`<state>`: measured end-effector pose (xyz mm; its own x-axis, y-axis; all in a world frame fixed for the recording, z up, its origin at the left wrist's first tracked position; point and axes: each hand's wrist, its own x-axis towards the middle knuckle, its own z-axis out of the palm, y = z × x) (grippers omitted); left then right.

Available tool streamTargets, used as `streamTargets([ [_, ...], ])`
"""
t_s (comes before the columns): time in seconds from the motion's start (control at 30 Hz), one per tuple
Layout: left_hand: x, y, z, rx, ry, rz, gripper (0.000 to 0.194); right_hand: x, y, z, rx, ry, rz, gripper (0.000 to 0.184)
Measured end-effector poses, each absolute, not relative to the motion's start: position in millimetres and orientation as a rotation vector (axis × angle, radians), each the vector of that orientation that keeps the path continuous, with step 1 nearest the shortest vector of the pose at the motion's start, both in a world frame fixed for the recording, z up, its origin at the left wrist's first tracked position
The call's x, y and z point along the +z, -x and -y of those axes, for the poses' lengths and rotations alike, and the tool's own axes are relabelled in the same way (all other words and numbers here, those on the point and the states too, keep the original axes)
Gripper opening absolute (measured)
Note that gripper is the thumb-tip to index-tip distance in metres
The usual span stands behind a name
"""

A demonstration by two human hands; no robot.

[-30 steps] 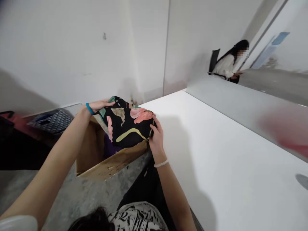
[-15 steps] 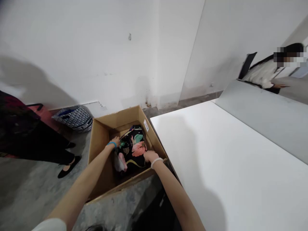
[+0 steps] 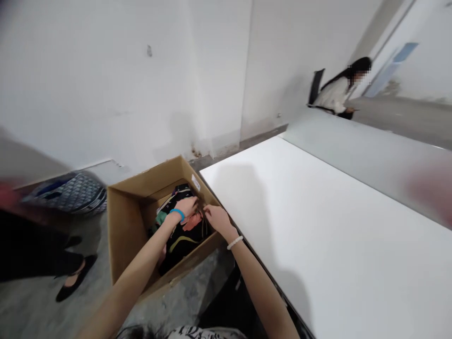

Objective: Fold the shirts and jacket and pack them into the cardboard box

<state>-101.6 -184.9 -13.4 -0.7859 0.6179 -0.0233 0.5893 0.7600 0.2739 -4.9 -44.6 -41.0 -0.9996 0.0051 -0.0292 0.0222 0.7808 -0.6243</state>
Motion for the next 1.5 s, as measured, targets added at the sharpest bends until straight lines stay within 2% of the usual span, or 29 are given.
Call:
streamTargets([
  [0.17,35.4,77.6,104.5,0.486,-1.381,-2.736,0.023,-14.1,-46.8,8.2,-1.619,-0.373,-2.987,0.013],
  [0.27,51.8,30.9,53.3,0.753,-1.736,-2.535,0.020,-0.5,-93.5,-18.1,-1.832,-0.633,-3.020,0.010],
  [0.37,48.4,-27.0,11.0,0.999,-1.967,-2.177,0.017,4.7,-154.8,-49.1,-1.931,-1.013,-3.049,0.007],
  [0.53,9.7,-113.7,-39.4,1.009,-2.094,-1.731,0.018,-4.2,-292.3,-102.0,-1.851,-1.819,-2.987,0.009],
  [0.7,-41.2,-177.1,-58.2,0.898,-2.311,-1.507,0.021,-23.1,-445.2,-134.7,-1.415,-2.613,-2.679,0.009],
  [0.83,-71.4,-197.4,-58.1,0.810,-2.378,-1.522,0.026,-31.3,-544.1,-153.9,-0.946,-2.960,-2.359,0.011],
  [0.93,-80.8,-198.2,-60.1,0.840,-2.283,-1.632,0.024,-28.6,-598.4,-175.8,-0.620,-3.055,-2.184,0.019],
  [1.07,-80.9,-195.6,-62.4,0.890,-2.231,-1.672,0.025,-18.0,-640.3,-212.9,-0.342,-3.030,-2.137,0.031],
  [1.2,-78.9,-196.6,-60.8,0.853,-2.274,-1.695,0.027,-0.4,-662.2,-236.8,-0.030,-2.941,-2.076,0.031],
  [1.33,-82.5,-194.1,-61.3,0.879,-2.327,-1.723,0.024,20.0,-709.7,-238.4,0.421,-3.136,-1.827,0.032],
  [1.4,-87.0,-188.6,-63.6,0.870,-2.363,-1.725,0.024,23.5,-747.0,-234.1,0.488,-3.228,-1.573,0.033],
  [1.5,-95.7,-177.1,-68.3,0.811,-2.400,-1.679,0.025,16.6,-800.4,-226.0,0.334,-3.221,-1.285,0.034],
])
